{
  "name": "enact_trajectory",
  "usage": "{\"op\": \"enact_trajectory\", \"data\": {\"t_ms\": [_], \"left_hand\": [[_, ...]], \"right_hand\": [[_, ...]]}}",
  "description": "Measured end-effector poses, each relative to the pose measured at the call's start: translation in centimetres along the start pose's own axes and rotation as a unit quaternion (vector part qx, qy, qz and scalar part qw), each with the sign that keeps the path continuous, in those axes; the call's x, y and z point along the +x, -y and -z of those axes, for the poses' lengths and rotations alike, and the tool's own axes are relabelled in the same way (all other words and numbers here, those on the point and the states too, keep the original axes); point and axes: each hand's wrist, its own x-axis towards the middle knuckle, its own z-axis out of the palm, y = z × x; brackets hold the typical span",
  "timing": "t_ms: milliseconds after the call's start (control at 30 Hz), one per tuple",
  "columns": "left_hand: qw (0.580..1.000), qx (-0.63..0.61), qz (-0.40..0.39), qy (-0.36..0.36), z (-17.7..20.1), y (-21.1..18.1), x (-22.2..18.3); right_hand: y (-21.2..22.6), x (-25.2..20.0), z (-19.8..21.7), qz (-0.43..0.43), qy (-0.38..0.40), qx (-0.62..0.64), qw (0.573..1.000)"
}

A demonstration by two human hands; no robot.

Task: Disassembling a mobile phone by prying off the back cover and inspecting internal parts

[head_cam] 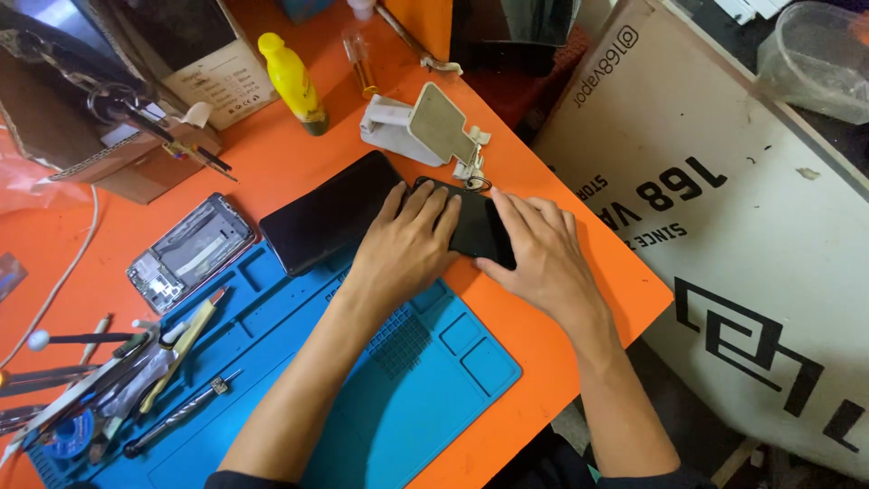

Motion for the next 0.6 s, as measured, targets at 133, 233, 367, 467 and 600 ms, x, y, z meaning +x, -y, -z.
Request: {"op": "enact_trajectory", "data": {"t_ms": [133, 233, 367, 467, 600], "left_hand": [[1.0, -0.003, 0.012, 0.002, -0.4, -0.3, 0.4], [0.999, -0.041, 0.026, 0.01, 0.6, -0.8, 0.8], [0.989, -0.134, 0.04, 0.046, 3.6, -1.3, 1.6], [0.982, -0.176, 0.042, 0.045, 6.8, -1.3, 1.4], [0.991, -0.118, 0.056, -0.011, 10.4, -1.0, -1.1]], "right_hand": [[-0.7, 0.0, -0.6, 0.015, -0.06, 0.039, 0.997], [-1.2, -0.8, -0.3, 0.028, -0.092, 0.096, 0.991], [-1.6, -2.0, 2.7, 0.052, -0.121, 0.086, 0.987], [-0.5, -2.7, 5.9, 0.072, -0.121, 0.095, 0.985], [3.1, -2.5, 9.0, 0.172, -0.064, 0.139, 0.973]]}}
